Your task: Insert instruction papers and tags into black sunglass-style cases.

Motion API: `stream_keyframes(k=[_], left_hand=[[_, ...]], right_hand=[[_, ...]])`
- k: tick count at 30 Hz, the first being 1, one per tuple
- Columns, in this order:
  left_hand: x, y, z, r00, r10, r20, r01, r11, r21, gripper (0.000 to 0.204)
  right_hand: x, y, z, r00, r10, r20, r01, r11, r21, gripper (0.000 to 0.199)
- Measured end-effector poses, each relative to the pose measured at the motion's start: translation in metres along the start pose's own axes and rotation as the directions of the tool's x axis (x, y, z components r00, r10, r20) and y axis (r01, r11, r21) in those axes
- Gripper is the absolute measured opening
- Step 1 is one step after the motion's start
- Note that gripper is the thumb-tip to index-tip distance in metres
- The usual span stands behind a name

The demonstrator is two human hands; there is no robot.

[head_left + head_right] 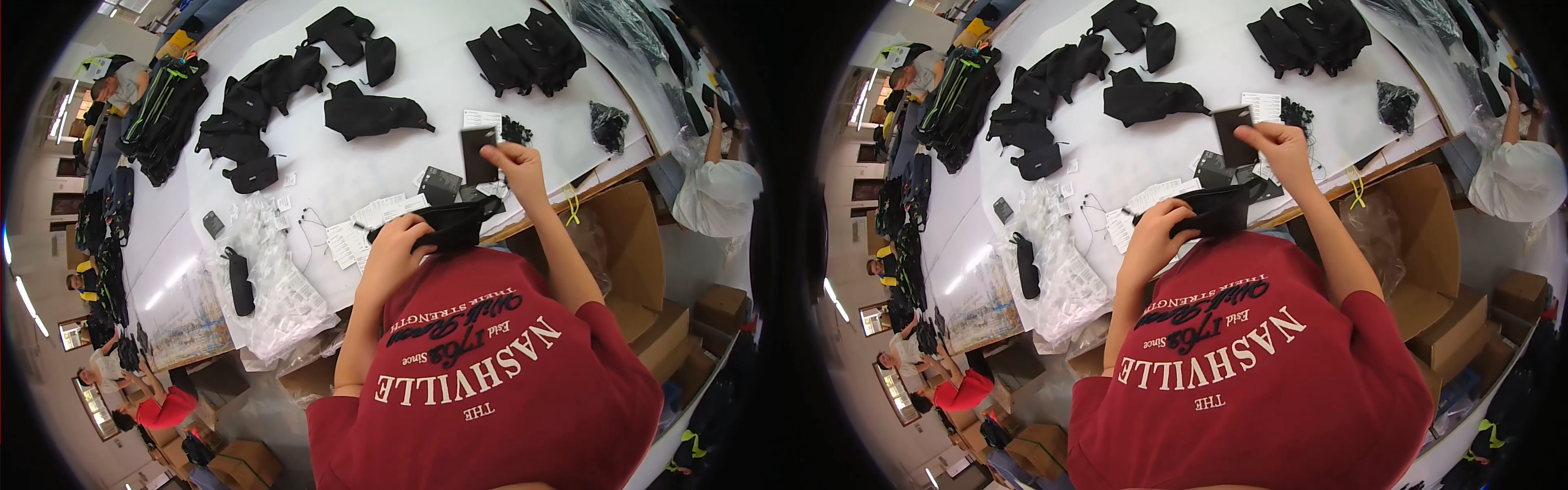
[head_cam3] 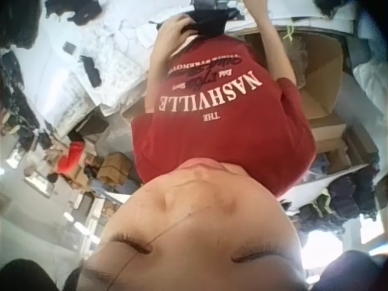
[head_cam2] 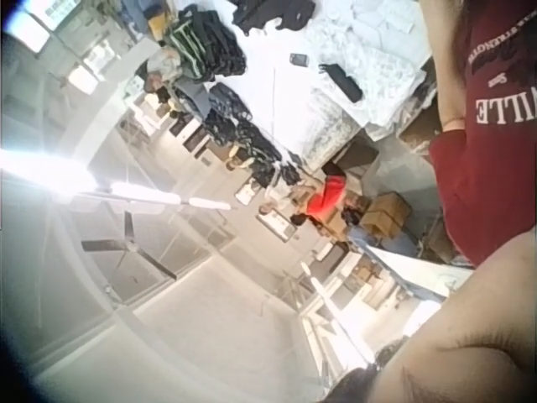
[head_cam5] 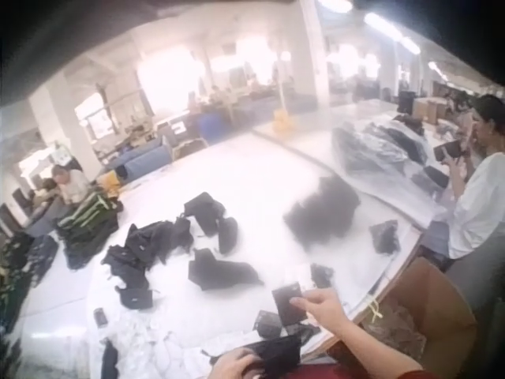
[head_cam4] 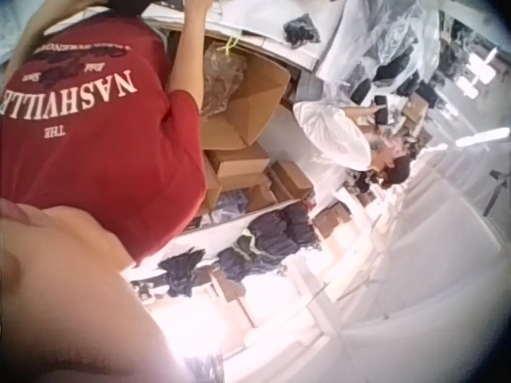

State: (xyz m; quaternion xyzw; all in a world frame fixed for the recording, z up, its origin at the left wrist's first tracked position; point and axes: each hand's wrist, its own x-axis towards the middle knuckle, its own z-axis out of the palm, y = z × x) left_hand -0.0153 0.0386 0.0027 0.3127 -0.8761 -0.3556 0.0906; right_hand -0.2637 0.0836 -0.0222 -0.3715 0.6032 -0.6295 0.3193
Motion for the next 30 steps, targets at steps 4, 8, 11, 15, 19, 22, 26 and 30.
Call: stream_keyframes(k=[4,8,11,15,19,22,26,30], left_hand=[[0.026,0.014,0.019,0.972,0.197,-0.129,-0.200,0.980,-0.011,0.019],[0.054,0.030,0.035,0.898,0.424,-0.115,-0.420,0.905,0.062,0.017],[0.066,0.029,0.053,0.912,0.409,-0.007,-0.409,0.912,0.023,0.019],[0.087,0.046,0.056,0.924,0.380,-0.041,-0.383,0.919,-0.095,0.017],[0.109,0.062,0.063,0.904,0.421,-0.080,-0.426,0.903,-0.055,0.017],[0.125,0.060,0.069,0.921,0.391,-0.002,-0.389,0.916,-0.102,0.017],[0.147,0.062,0.077,0.951,0.307,0.030,-0.298,0.940,-0.165,0.015],[0.175,0.034,0.109,0.957,0.069,-0.282,-0.203,0.854,-0.479,0.008]], right_hand=[[-0.018,-0.032,-0.009,0.918,0.062,0.393,0.212,0.759,-0.615,0.030],[-0.025,-0.016,-0.037,0.839,0.174,0.516,0.309,0.628,-0.714,0.032],[-0.025,-0.020,-0.058,0.810,0.227,0.541,0.279,0.663,-0.695,0.028],[-0.015,-0.038,-0.081,0.766,0.321,0.556,0.218,0.684,-0.696,0.030],[-0.003,-0.037,-0.102,0.708,0.358,0.609,0.257,0.672,-0.694,0.032],[0.002,-0.032,-0.115,0.784,0.243,0.571,0.253,0.716,-0.651,0.033],[0.016,-0.027,-0.135,0.792,0.192,0.580,0.246,0.769,-0.590,0.030],[0.035,-0.007,-0.149,0.731,0.374,0.570,0.121,0.752,-0.648,0.037]])
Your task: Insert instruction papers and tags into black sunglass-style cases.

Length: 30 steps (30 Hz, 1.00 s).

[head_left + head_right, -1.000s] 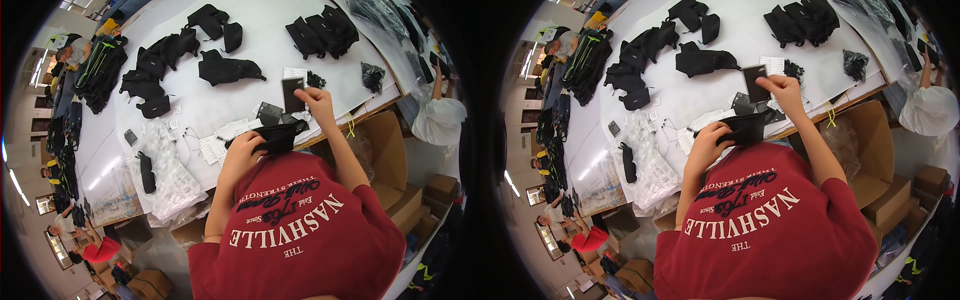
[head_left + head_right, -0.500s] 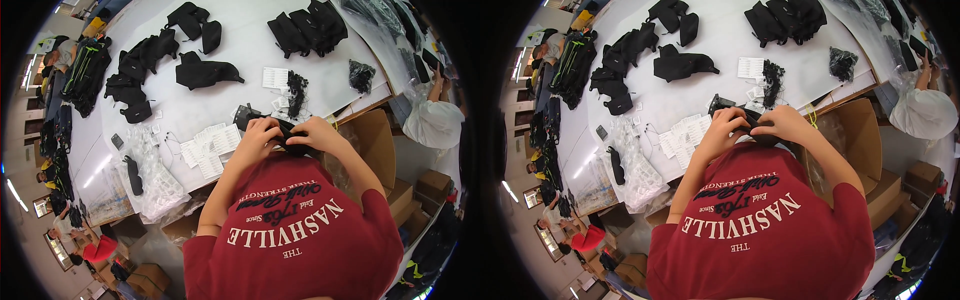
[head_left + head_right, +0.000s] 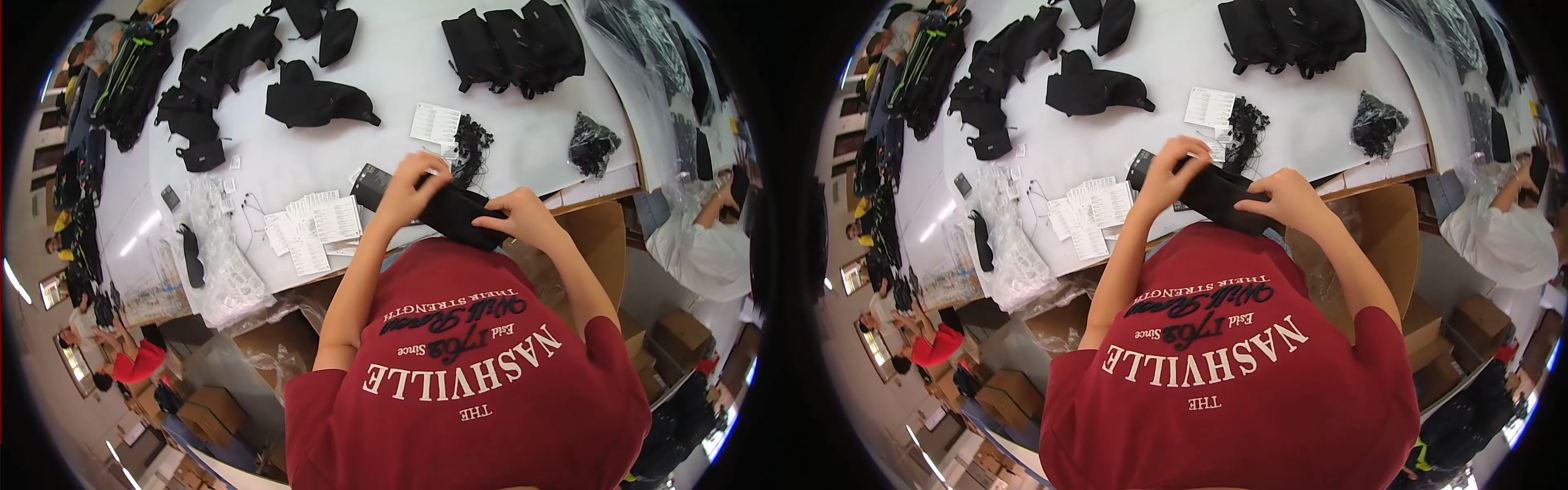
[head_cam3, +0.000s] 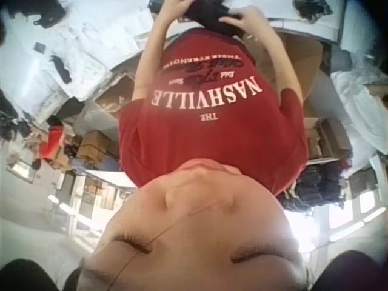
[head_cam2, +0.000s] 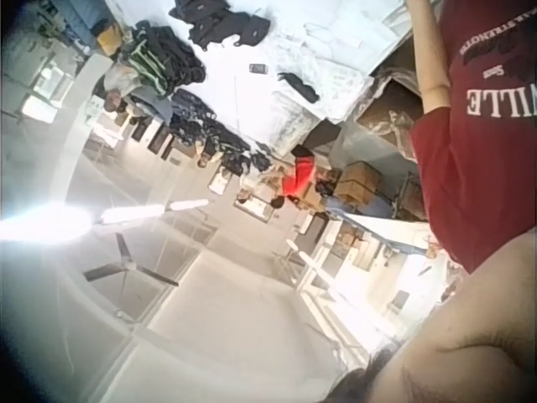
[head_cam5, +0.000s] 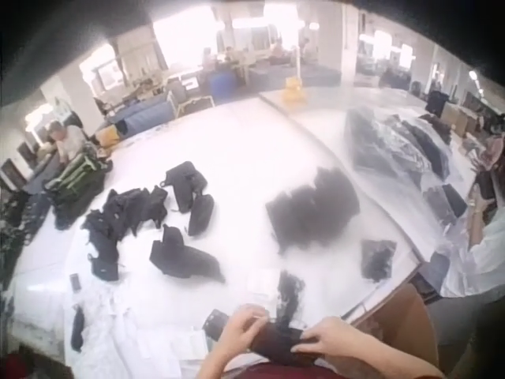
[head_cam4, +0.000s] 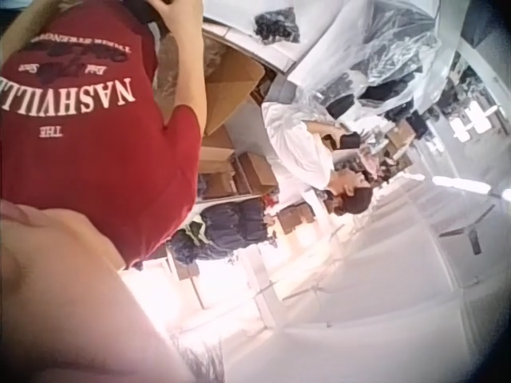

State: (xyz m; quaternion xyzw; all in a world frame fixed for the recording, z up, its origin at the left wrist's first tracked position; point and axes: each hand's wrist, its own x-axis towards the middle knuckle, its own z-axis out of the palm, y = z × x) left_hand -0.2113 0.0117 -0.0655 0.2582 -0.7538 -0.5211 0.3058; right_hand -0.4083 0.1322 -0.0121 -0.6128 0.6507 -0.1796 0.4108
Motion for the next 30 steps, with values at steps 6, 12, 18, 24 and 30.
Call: stream_keyframes(k=[6,12,18,24,30], left_hand=[[-0.032,-0.069,0.013,0.784,-0.578,-0.229,0.611,0.782,0.119,0.025],[-0.049,-0.091,0.043,0.892,-0.347,-0.291,0.453,0.679,0.579,0.029],[-0.031,-0.053,0.013,0.691,-0.477,-0.543,0.644,0.748,0.162,0.018],[-0.005,0.059,0.001,0.963,0.130,-0.238,0.065,0.740,0.669,0.010],[-0.038,0.051,-0.009,0.688,-0.025,-0.725,0.230,0.955,0.185,0.073]], right_hand=[[0.003,0.032,-0.018,0.984,0.124,-0.124,-0.110,0.987,0.113,0.038],[0.023,0.052,-0.034,0.987,-0.024,-0.158,-0.002,0.986,-0.164,0.036],[0.036,0.039,-0.027,0.950,-0.297,-0.094,0.251,0.909,-0.333,0.034],[0.050,0.018,-0.018,0.833,-0.552,-0.025,0.498,0.769,-0.400,0.024],[0.051,-0.027,-0.019,0.755,-0.645,-0.117,0.532,0.707,-0.466,0.020]])
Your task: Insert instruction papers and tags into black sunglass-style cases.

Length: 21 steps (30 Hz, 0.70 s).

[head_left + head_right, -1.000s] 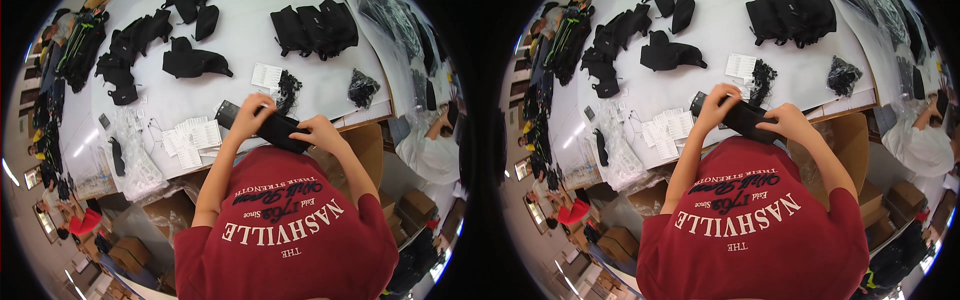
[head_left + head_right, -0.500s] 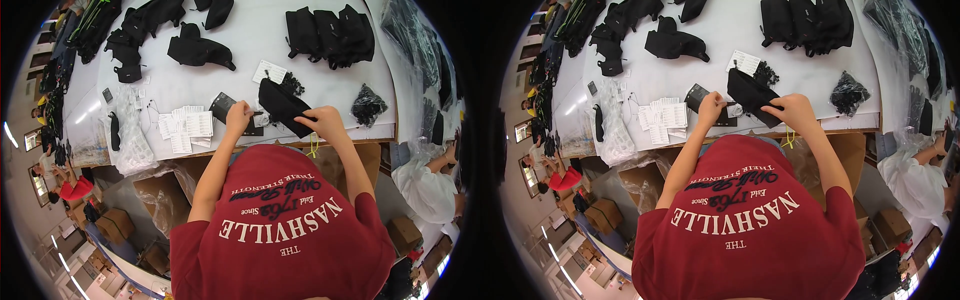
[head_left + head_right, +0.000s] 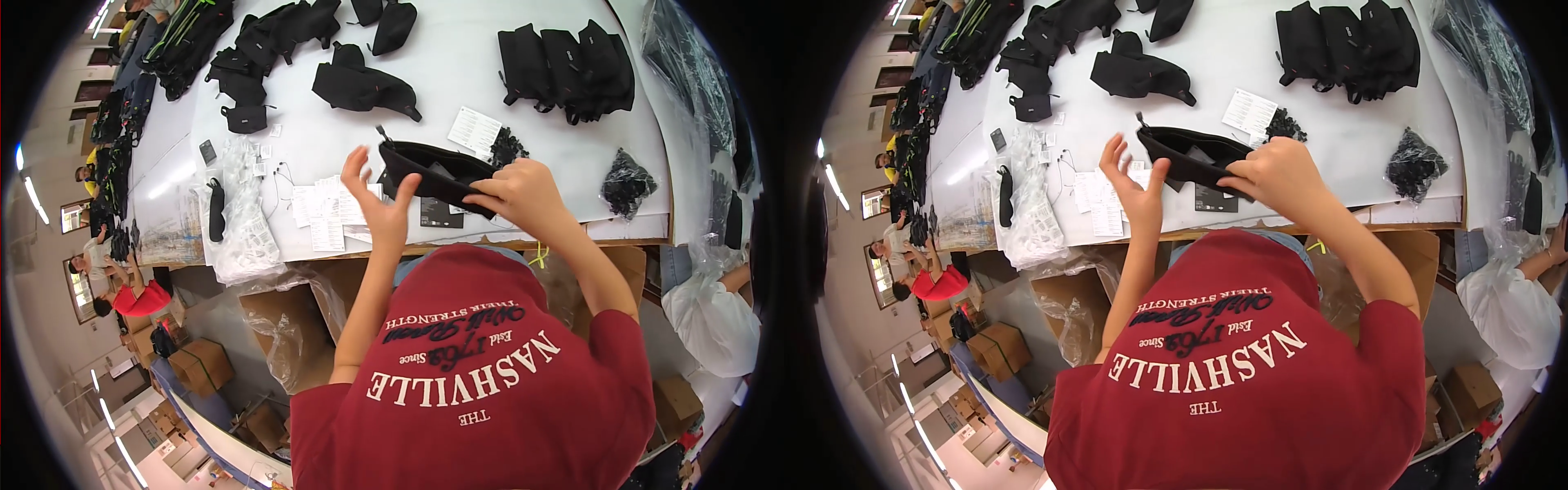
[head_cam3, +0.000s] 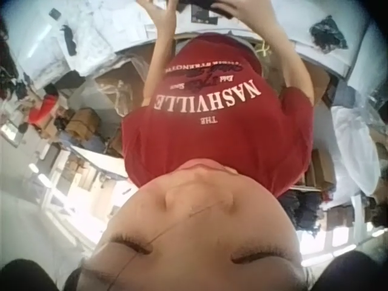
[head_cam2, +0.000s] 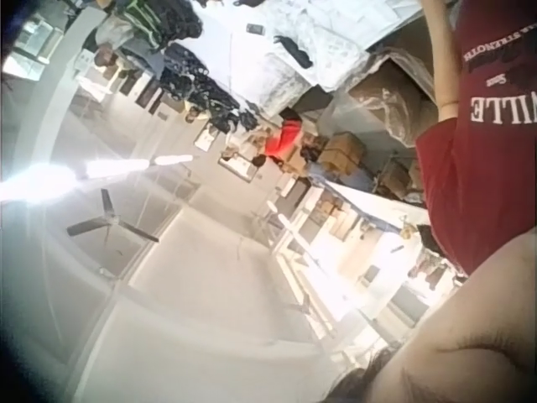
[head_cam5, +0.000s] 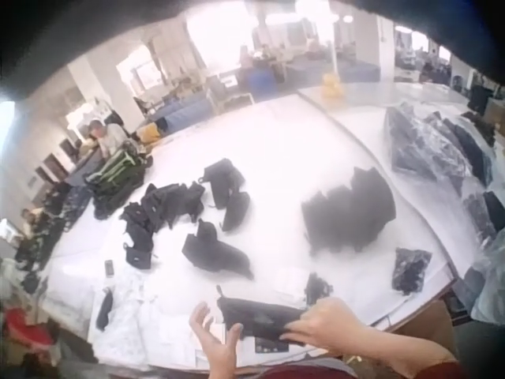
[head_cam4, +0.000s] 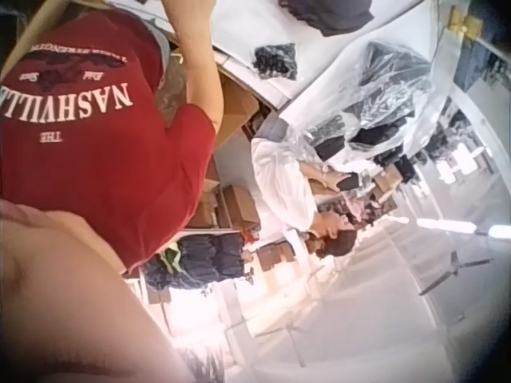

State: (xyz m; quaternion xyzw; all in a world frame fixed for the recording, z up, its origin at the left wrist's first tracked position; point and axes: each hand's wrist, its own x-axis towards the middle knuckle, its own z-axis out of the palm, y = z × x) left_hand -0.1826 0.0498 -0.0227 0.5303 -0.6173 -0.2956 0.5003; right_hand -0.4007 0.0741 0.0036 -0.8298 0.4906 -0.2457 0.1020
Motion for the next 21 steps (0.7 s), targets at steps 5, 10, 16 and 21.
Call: stream_keyframes(k=[5,10,16,21], left_hand=[[-0.027,-0.008,0.006,0.878,-0.300,0.373,0.472,0.423,-0.773,0.077],[-0.027,-0.027,-0.007,0.650,-0.466,0.600,0.728,0.155,-0.668,0.051],[-0.029,-0.030,-0.004,0.633,-0.532,0.562,0.723,0.149,-0.674,0.043],[-0.026,-0.024,-0.008,0.754,-0.304,0.583,0.651,0.226,-0.724,0.036]], right_hand=[[0.007,-0.038,0.018,0.944,0.076,-0.322,-0.018,0.984,0.179,0.017],[-0.003,-0.053,0.039,0.913,0.170,-0.371,-0.096,0.973,0.209,0.017],[-0.010,-0.055,0.030,0.869,0.491,-0.065,-0.318,0.653,0.687,0.016],[-0.009,-0.052,-0.003,0.869,0.456,0.191,-0.484,0.706,0.517,0.013]])
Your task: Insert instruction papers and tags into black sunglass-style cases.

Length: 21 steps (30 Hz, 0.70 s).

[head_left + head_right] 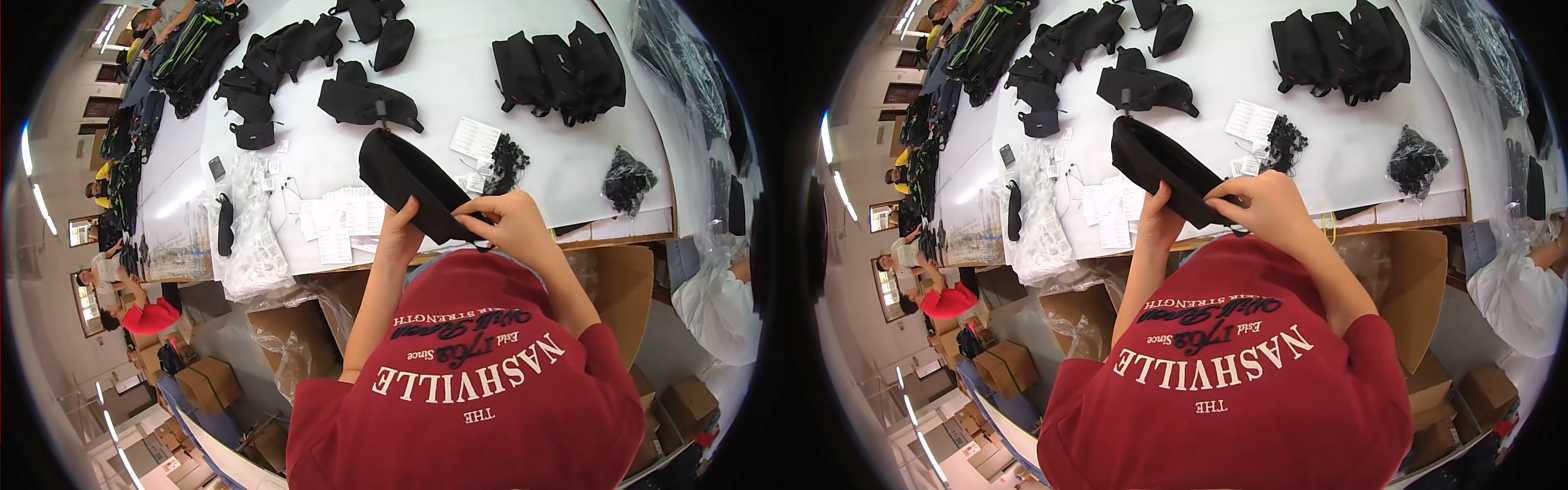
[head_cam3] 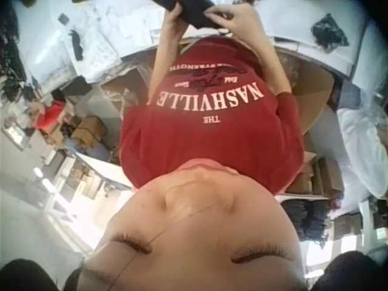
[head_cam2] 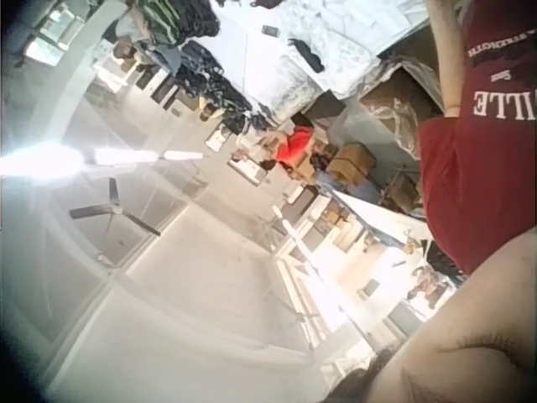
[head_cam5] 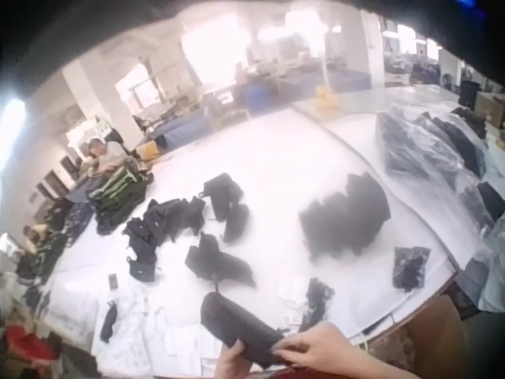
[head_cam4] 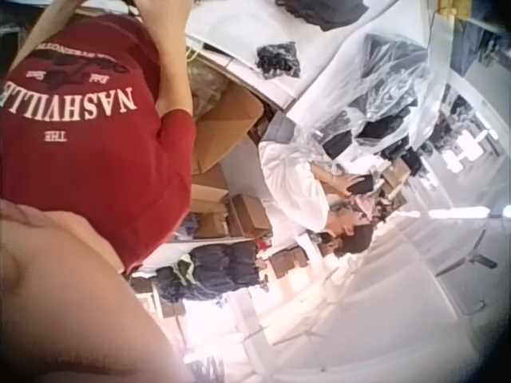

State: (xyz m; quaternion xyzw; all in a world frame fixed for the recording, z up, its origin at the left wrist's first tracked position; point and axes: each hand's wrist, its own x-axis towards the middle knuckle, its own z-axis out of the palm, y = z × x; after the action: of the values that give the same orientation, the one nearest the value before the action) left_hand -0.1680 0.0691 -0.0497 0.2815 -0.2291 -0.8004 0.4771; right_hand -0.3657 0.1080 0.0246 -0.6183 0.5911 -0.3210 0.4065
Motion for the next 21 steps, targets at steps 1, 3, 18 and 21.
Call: stream_keyframes(k=[1,3,18,21], left_hand=[[0.000,0.000,0.001,1.000,-0.002,0.000,0.002,1.000,-0.001,0.036],[0.000,0.000,0.005,0.999,-0.041,0.021,0.039,0.998,0.056,0.036],[-0.009,-0.024,0.015,0.999,0.033,-0.026,-0.032,0.999,0.036,0.038],[-0.007,-0.019,0.027,0.969,-0.094,-0.229,0.081,0.995,-0.064,0.039]], right_hand=[[-0.001,-0.001,-0.002,0.997,-0.083,0.004,0.083,0.996,-0.035,0.011],[-0.004,0.003,-0.003,0.986,-0.165,0.011,0.166,0.984,-0.072,0.010],[-0.014,0.008,0.012,0.970,-0.115,-0.215,0.127,0.991,0.041,0.008],[-0.011,0.015,0.017,0.879,-0.391,-0.271,0.357,0.919,-0.168,0.013]])
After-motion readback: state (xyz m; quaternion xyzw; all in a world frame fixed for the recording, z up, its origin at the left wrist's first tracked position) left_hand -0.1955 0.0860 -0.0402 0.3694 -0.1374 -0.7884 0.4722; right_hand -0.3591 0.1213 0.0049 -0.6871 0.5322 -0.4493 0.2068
